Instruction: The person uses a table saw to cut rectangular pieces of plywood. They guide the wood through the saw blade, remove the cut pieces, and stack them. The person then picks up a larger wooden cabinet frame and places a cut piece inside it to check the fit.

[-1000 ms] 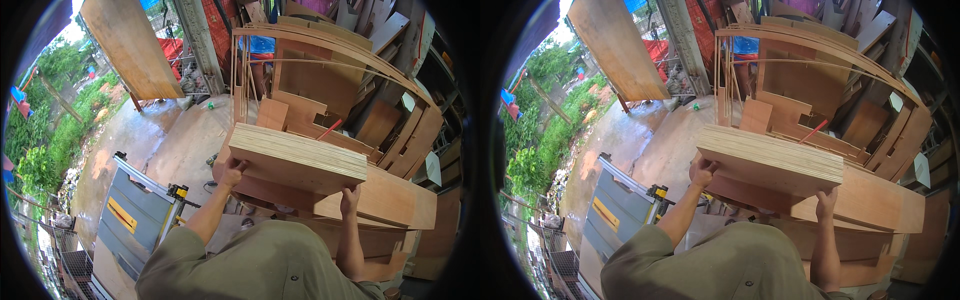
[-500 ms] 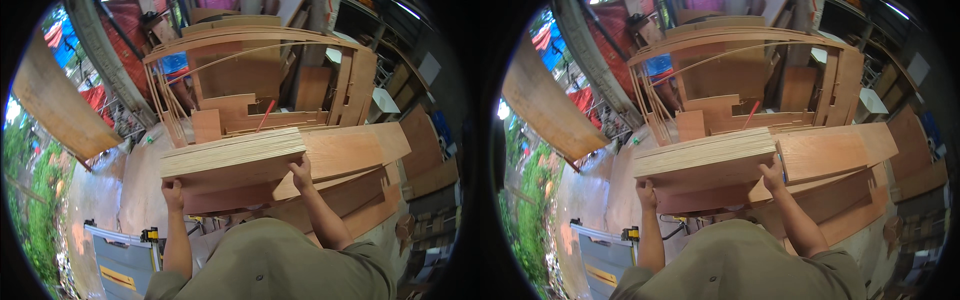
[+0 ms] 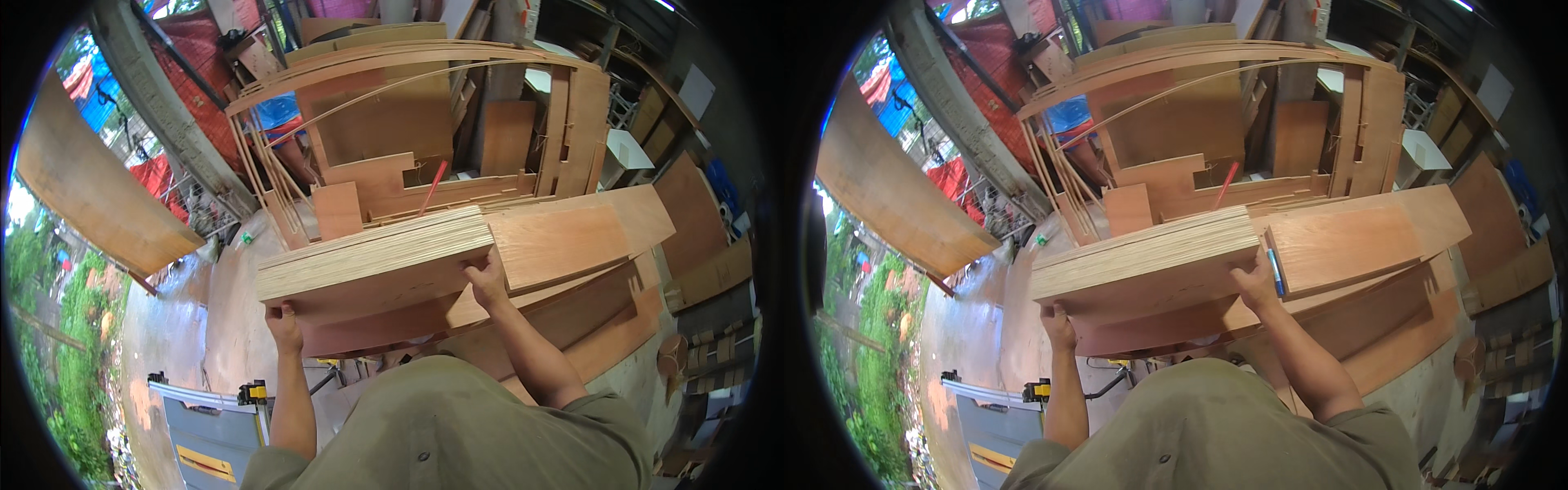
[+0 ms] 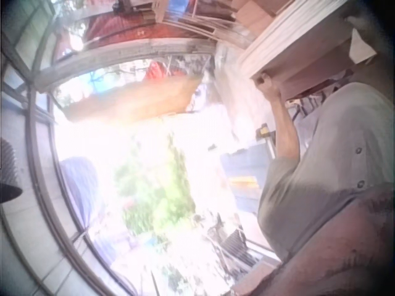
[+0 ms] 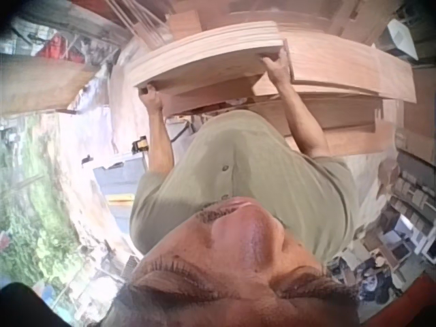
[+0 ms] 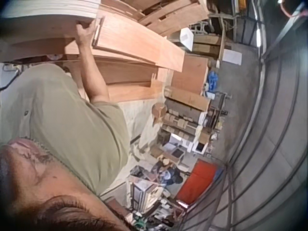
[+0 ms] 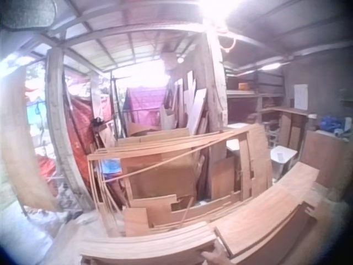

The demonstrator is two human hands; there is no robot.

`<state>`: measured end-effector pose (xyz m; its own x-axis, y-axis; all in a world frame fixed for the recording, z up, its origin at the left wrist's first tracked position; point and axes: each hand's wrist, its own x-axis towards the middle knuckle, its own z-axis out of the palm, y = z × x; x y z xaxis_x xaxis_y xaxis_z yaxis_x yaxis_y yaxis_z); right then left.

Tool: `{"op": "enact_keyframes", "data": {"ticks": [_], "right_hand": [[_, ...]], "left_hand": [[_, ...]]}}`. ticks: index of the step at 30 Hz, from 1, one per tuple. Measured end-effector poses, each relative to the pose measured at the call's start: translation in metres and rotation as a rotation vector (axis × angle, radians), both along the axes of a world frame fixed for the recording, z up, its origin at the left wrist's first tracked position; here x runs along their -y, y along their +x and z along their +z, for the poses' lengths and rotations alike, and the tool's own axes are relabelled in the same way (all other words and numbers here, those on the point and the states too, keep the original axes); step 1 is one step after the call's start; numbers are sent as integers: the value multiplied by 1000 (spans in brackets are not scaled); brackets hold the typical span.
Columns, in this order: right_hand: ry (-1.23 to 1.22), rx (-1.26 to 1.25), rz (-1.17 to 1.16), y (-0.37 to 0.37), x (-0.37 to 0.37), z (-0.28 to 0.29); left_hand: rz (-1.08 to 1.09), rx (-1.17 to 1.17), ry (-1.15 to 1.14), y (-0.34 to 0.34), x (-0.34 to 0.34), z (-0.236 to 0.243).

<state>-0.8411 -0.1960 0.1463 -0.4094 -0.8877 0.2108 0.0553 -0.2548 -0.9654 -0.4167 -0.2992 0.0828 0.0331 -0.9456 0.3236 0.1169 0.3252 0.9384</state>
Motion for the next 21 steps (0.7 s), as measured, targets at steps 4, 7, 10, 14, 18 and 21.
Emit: {"op": "enact_keyframes", "data": {"ticks": [4,7,10,14,18,21], "right_hand": [[-131,149,33,2,7,-15],[-104,69,-57,-2,9,-24],[-160,-33,-72,-6,5,-23],[-154,-46,-71,2,6,-19],[-142,-43,-67,0,4,-18],[-149,15,-33,-3,6,-22]], "left_hand": [[142,145,9,-4,-7,6],[297,357,21,-13,-14,19],[379,522,166,-25,-23,41],[198,-47,-24,-39,-25,52],[141,-38,50,-41,-29,61],[158,-14,47,-41,-28,57]]}}
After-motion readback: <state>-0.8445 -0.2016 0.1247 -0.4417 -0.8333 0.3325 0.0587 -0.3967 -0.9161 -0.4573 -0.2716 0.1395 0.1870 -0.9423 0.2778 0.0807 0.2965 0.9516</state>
